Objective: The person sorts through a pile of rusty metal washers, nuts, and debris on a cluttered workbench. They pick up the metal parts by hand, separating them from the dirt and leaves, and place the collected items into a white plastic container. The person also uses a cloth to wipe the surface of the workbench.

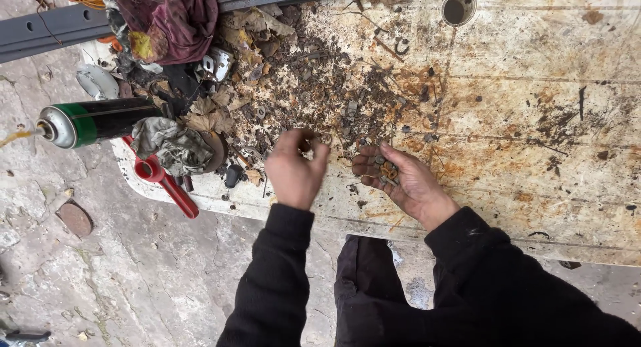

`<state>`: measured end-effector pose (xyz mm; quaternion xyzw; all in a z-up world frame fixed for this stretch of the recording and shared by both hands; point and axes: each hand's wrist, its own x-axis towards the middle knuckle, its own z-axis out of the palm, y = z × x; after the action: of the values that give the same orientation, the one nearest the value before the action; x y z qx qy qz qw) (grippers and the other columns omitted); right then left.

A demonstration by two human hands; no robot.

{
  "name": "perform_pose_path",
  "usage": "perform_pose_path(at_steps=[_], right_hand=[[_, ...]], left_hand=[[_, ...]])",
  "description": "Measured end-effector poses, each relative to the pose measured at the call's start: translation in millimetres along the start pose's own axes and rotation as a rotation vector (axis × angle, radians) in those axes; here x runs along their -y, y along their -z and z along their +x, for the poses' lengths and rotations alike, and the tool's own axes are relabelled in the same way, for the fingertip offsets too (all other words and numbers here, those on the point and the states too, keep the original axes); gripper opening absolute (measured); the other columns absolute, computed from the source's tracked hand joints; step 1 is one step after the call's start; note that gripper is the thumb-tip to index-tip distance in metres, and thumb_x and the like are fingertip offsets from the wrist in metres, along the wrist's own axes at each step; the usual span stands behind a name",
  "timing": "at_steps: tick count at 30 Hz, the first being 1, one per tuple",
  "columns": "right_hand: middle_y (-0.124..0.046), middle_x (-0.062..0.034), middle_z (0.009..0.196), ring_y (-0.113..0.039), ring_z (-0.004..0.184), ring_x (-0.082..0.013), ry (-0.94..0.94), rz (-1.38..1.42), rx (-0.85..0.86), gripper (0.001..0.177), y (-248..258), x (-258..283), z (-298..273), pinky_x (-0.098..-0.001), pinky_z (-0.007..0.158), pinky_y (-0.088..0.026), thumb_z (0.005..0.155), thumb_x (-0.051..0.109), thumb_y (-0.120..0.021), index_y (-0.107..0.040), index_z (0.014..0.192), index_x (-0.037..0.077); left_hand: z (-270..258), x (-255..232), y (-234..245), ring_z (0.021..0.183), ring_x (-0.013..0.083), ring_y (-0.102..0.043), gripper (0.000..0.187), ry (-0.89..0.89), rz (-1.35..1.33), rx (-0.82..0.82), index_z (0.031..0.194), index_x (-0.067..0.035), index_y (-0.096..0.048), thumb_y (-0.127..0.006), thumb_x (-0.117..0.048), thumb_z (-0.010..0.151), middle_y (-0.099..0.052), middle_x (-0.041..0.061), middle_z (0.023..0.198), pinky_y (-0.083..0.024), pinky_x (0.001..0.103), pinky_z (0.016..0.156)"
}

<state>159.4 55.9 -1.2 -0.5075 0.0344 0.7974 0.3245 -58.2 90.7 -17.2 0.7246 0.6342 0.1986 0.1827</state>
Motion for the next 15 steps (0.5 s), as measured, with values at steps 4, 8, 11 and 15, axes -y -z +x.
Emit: perform_pose_path(at_steps=[4, 8, 11, 15], right_hand=[[-0.074, -0.0122, 0.110, -0.073, 0.102, -0.0226, 0.004, -0.010, 0.012, 0.038, -2.0, 1.2, -0.5, -0.0388, 0.091, -0.060, 0.105, 0.032, -0.051, -0.067, 0.121, 0.001], [-0.074, -0.0117, 0.110, -0.073, 0.103, -0.0224, 0.002, -0.013, 0.006, 0.038, -4.1, 2.2, -3.3, -0.0387, 0.091, -0.061, 0.104, 0.032, -0.050, -0.067, 0.120, 0.002], [-0.074, -0.0122, 0.111, -0.073, 0.103, -0.0226, 0.002, -0.026, 0.014, 0.039, -3.8, 2.7, -0.4, -0.0392, 0.091, -0.060, 0.104, 0.034, -0.050, -0.066, 0.120, 0.002], [-0.074, -0.0132, 0.112, -0.073, 0.103, -0.0238, -0.019, -0.012, 0.025, 0.038, -7.9, 3.6, -1.4, -0.0399, 0.091, -0.060, 0.104, 0.035, -0.052, -0.066, 0.119, 0.002]], left_hand=[[0.5, 27.5, -1.9, 0.071, 0.0105, -0.074, 0.008, 0.160, -0.109, -0.188, 0.095, -0.009, -0.074, -0.070, -0.003, 0.090, -0.078, 0.007, 0.088, -0.063, 0.025, 0.064], [-3.9, 23.1, 5.3, 0.069, 0.0109, -0.074, 0.008, 0.173, -0.045, -0.207, 0.090, -0.009, -0.074, -0.071, -0.001, 0.088, -0.079, 0.007, 0.088, -0.063, 0.027, 0.064], [-4.2, 17.9, 7.7, 0.063, 0.0113, -0.072, 0.010, 0.353, -0.154, -0.190, 0.094, -0.005, -0.074, -0.070, 0.000, 0.086, -0.078, 0.009, 0.091, -0.062, 0.026, 0.055], [-11.5, 21.3, 7.8, 0.067, 0.0097, -0.073, 0.008, 0.467, -0.312, -0.229, 0.095, -0.006, -0.073, -0.070, -0.001, 0.090, -0.078, 0.008, 0.087, -0.065, 0.025, 0.060]])
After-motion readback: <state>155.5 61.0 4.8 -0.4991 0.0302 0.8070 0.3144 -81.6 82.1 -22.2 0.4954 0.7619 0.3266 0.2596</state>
